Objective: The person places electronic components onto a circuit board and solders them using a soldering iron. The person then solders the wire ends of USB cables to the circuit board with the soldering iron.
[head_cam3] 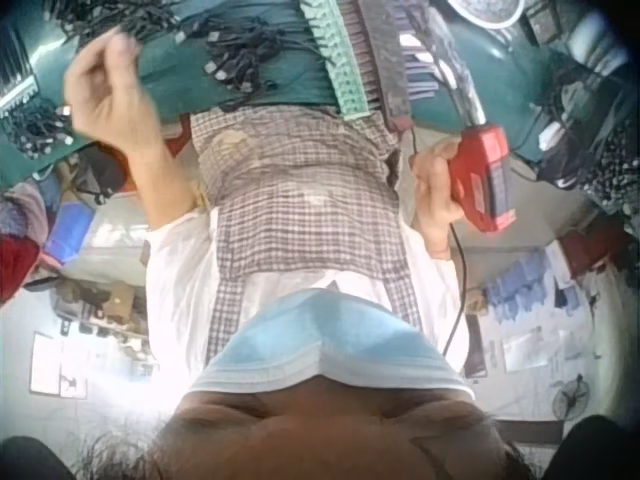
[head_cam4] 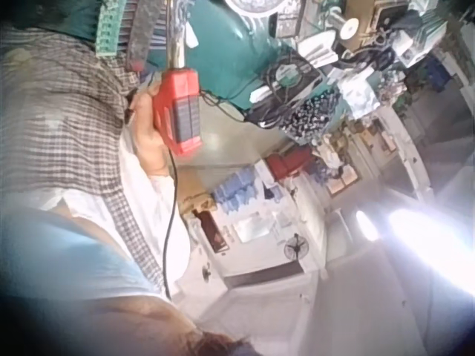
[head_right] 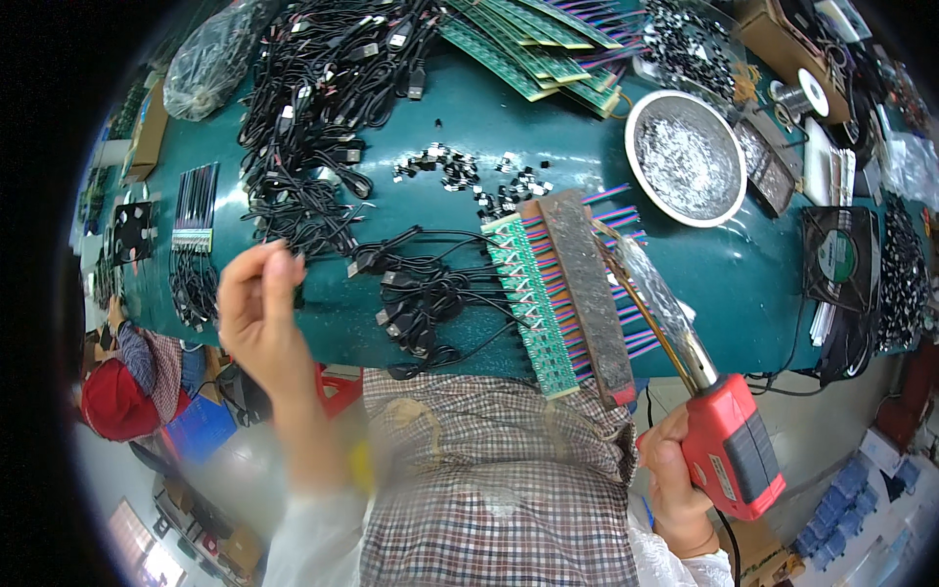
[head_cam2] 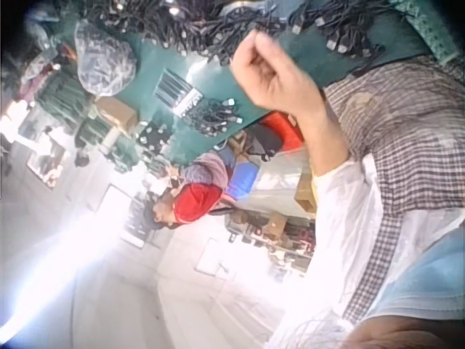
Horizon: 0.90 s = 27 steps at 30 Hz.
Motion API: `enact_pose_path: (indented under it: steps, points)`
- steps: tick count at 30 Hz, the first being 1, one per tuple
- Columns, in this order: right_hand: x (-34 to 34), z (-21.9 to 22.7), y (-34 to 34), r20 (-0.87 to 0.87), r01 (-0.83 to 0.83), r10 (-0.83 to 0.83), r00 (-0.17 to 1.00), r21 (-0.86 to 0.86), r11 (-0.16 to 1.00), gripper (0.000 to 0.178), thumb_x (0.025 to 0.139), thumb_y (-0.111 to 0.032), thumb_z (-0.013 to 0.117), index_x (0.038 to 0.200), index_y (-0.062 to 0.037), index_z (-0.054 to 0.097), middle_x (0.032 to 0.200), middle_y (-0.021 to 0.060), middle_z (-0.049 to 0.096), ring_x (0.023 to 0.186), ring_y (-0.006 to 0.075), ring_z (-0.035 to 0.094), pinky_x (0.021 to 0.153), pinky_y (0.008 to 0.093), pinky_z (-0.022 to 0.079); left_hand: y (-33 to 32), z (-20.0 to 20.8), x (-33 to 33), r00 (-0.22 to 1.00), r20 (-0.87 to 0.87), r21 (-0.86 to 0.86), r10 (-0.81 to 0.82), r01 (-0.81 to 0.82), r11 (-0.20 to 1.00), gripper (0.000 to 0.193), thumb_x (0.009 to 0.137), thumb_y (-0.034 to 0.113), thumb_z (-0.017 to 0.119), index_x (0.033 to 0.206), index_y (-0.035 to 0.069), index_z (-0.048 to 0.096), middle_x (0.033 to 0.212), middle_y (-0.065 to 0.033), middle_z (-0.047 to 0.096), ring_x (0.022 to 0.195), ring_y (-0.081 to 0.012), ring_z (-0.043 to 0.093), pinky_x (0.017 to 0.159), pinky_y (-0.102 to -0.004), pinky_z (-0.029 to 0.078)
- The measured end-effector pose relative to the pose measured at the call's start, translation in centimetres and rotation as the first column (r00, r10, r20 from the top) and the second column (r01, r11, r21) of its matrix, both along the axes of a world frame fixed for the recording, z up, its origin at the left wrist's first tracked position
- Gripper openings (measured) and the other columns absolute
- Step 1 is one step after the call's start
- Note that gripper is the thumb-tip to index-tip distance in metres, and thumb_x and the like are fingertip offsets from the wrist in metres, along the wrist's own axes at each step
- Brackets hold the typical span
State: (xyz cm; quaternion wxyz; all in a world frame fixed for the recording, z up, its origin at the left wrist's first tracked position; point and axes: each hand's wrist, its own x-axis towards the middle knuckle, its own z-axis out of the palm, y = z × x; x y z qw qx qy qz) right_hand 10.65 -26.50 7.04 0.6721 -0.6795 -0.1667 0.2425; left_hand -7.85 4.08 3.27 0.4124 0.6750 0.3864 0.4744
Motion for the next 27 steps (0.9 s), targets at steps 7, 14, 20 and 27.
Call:
enact_pose_path:
  steps: [7, 14, 20, 27]
  points:
    - [0.3, -0.1, 0.0, 0.152, -0.169, 0.193, 0.969, -0.154, 0.973, 0.021, 0.092, -0.005, 0.067, 0.105, -0.0007, 0.051, 0.092, 0.0073, 0.051, 0.054, 0.0144, 0.048, 0.051, 0.0312, 0.045, -5.4, 5.2, 3.1, 0.717, -0.214, -0.304, -0.663, 0.596, 0.743, 0.006, 0.096, 0.002, 0.072, 0.101, 0.001, 0.075, 0.089, -0.0089, 0.069, 0.075, -0.0165, 0.064, 0.064, -0.0293, 0.049]
    - [-0.5, -0.8, 3.0, 0.221, -0.285, 0.362, 0.905, -0.316, 0.905, 0.038, 0.08, 0.008, 0.079, 0.113, -0.0006, 0.063, 0.101, 0.0092, 0.073, 0.093, 0.0225, 0.066, 0.08, 0.0359, 0.054, -9.5, 3.2, 5.3, 0.567, 0.009, -0.597, -0.823, 0.664, 0.451, 0.006, 0.095, 0.005, 0.074, 0.1, 0.002, 0.075, 0.089, -0.0096, 0.068, 0.079, -0.0222, 0.069, 0.068, -0.0331, 0.054]
    - [-0.7, -1.4, 3.1, 0.162, -0.331, 0.378, 0.912, -0.256, 0.908, 0.053, 0.078, 0.011, 0.078, 0.123, 0.0006, 0.053, 0.103, 0.0113, 0.075, 0.1, 0.0235, 0.067, 0.088, 0.0347, 0.054, -10.0, 3.0, 5.6, 0.542, -0.039, -0.596, -0.839, 0.662, 0.455, 0.007, 0.093, 0.008, 0.077, 0.097, 0.002, 0.074, 0.088, -0.0102, 0.068, 0.076, -0.0238, 0.07, 0.066, -0.0353, 0.055]
    - [-0.4, -1.7, 2.5, 0.145, -0.317, 0.38, 0.913, -0.332, 0.888, 0.052, 0.078, 0.012, 0.08, 0.122, -0.0019, 0.054, 0.098, 0.0072, 0.068, 0.093, 0.0207, 0.067, 0.084, 0.0339, 0.054, -10.5, 2.9, 5.7, 0.505, -0.119, -0.561, -0.855, 0.676, 0.478, 0.009, 0.092, 0.01, 0.079, 0.095, 0.003, 0.074, 0.085, -0.0083, 0.068, 0.069, -0.0216, 0.068, 0.063, -0.0344, 0.054]
